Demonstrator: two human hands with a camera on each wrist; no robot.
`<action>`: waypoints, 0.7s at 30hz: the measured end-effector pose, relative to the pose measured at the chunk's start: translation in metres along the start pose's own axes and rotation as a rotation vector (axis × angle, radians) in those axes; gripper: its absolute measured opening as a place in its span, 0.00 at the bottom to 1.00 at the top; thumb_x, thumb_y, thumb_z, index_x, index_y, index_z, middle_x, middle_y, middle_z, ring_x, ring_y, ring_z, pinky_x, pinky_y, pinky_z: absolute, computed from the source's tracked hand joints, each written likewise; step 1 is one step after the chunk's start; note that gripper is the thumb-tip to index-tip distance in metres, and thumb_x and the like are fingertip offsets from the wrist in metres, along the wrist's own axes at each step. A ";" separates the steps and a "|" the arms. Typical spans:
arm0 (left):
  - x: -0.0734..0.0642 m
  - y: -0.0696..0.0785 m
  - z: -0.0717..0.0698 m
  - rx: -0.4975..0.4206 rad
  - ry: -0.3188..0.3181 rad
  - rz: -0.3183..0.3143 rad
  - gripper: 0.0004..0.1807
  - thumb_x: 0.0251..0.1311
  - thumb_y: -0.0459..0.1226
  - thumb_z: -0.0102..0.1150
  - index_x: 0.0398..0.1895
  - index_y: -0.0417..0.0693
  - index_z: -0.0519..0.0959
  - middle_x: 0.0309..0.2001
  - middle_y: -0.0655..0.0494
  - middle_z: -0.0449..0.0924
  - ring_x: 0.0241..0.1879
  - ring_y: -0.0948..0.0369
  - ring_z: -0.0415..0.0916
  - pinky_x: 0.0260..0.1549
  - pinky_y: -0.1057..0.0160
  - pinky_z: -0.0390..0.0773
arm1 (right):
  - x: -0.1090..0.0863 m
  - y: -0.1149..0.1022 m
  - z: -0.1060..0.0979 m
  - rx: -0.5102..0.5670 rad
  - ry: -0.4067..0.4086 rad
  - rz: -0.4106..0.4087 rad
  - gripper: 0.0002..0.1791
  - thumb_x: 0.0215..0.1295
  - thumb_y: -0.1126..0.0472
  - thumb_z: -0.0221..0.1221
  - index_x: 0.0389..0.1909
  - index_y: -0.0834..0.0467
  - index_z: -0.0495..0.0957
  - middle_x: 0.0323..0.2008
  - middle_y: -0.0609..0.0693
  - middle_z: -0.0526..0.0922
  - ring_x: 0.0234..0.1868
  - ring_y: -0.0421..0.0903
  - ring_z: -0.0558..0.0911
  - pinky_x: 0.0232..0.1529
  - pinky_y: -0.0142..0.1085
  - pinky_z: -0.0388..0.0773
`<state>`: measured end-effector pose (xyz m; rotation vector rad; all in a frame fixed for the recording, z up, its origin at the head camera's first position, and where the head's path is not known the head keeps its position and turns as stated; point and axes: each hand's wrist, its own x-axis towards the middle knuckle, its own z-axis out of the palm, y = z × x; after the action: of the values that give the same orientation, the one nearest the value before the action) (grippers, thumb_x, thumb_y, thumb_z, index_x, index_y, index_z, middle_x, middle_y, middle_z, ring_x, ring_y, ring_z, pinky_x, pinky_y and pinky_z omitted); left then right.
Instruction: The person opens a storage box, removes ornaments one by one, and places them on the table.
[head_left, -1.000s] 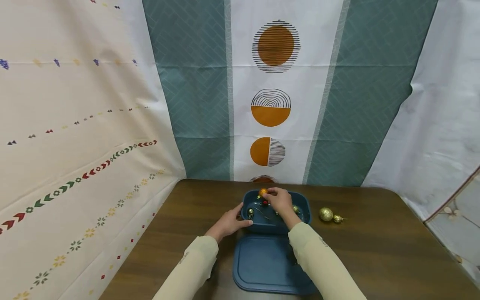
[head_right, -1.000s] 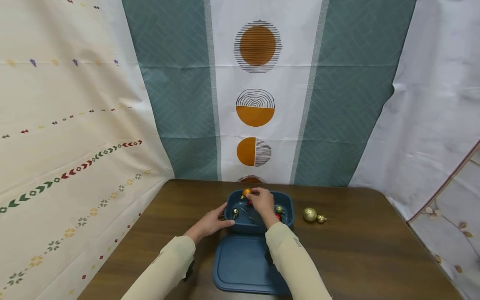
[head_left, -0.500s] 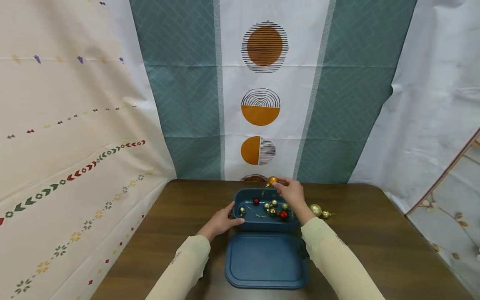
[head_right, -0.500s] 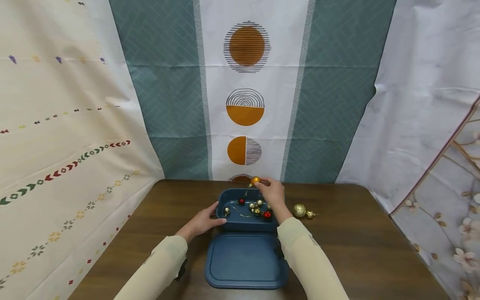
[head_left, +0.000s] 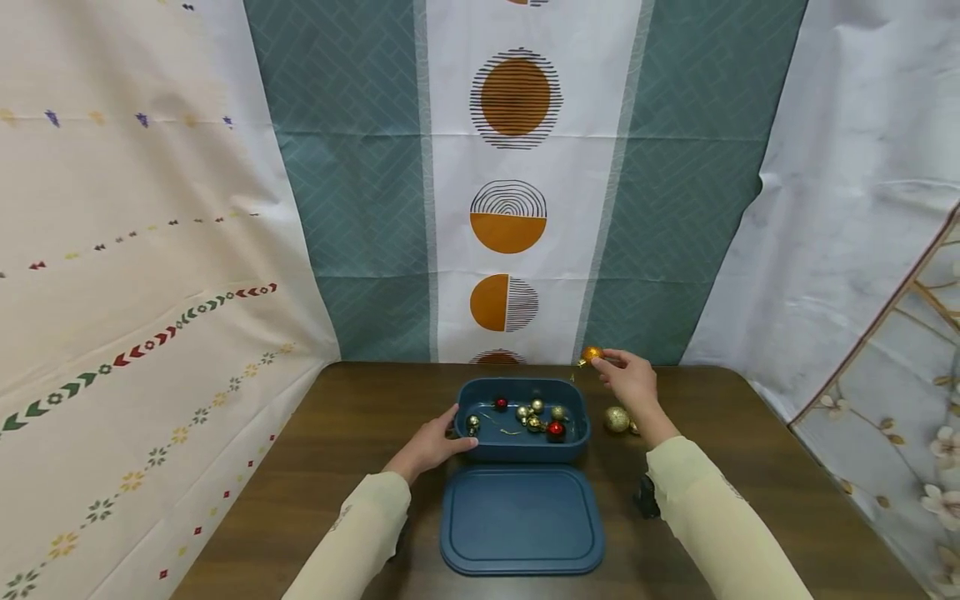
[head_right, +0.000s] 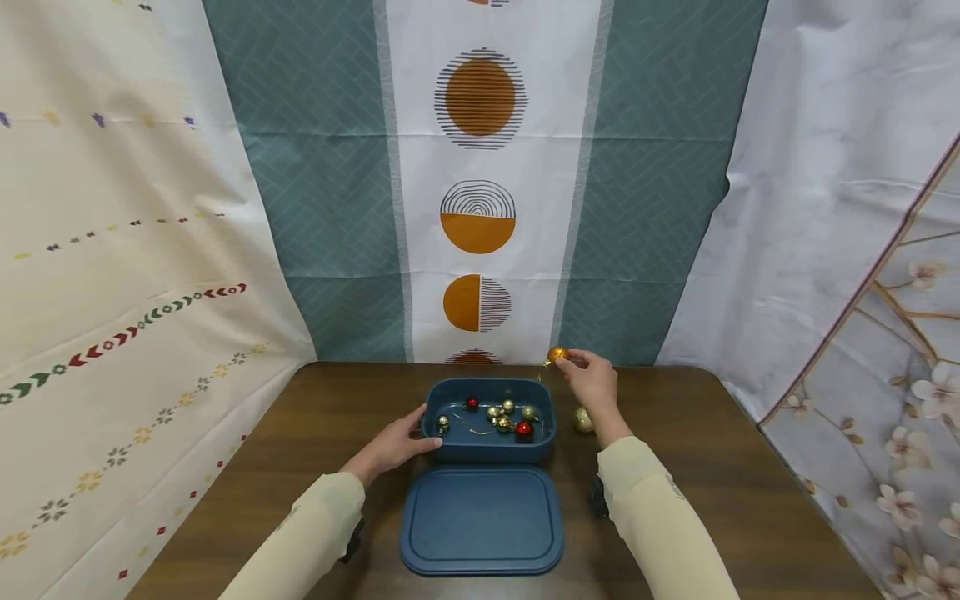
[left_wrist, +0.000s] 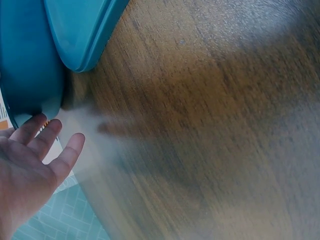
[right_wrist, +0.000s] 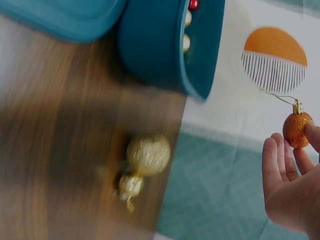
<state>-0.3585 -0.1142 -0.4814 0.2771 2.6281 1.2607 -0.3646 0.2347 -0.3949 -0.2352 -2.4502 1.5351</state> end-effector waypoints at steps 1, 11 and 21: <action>0.000 0.000 0.000 -0.002 0.001 -0.003 0.47 0.63 0.52 0.64 0.79 0.49 0.52 0.71 0.40 0.63 0.70 0.41 0.58 0.64 0.34 0.59 | 0.001 0.003 -0.005 -0.004 0.009 0.006 0.28 0.71 0.50 0.60 0.65 0.61 0.73 0.55 0.62 0.81 0.43 0.49 0.86 0.46 0.41 0.82; -0.001 0.002 -0.003 0.009 0.005 0.001 0.48 0.62 0.52 0.64 0.79 0.47 0.52 0.71 0.39 0.63 0.70 0.41 0.59 0.63 0.35 0.60 | 0.001 0.030 -0.045 -0.048 0.097 0.049 0.29 0.71 0.49 0.60 0.66 0.62 0.73 0.54 0.63 0.81 0.34 0.37 0.84 0.42 0.37 0.83; 0.000 0.003 -0.001 0.016 0.004 0.009 0.49 0.61 0.52 0.65 0.79 0.47 0.52 0.71 0.38 0.63 0.70 0.39 0.59 0.63 0.33 0.60 | -0.007 0.057 -0.065 -0.086 0.176 0.090 0.28 0.70 0.50 0.61 0.61 0.66 0.76 0.32 0.53 0.88 0.31 0.42 0.86 0.30 0.29 0.78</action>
<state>-0.3588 -0.1133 -0.4786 0.2890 2.6447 1.2446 -0.3389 0.3141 -0.4199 -0.4815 -2.3975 1.3803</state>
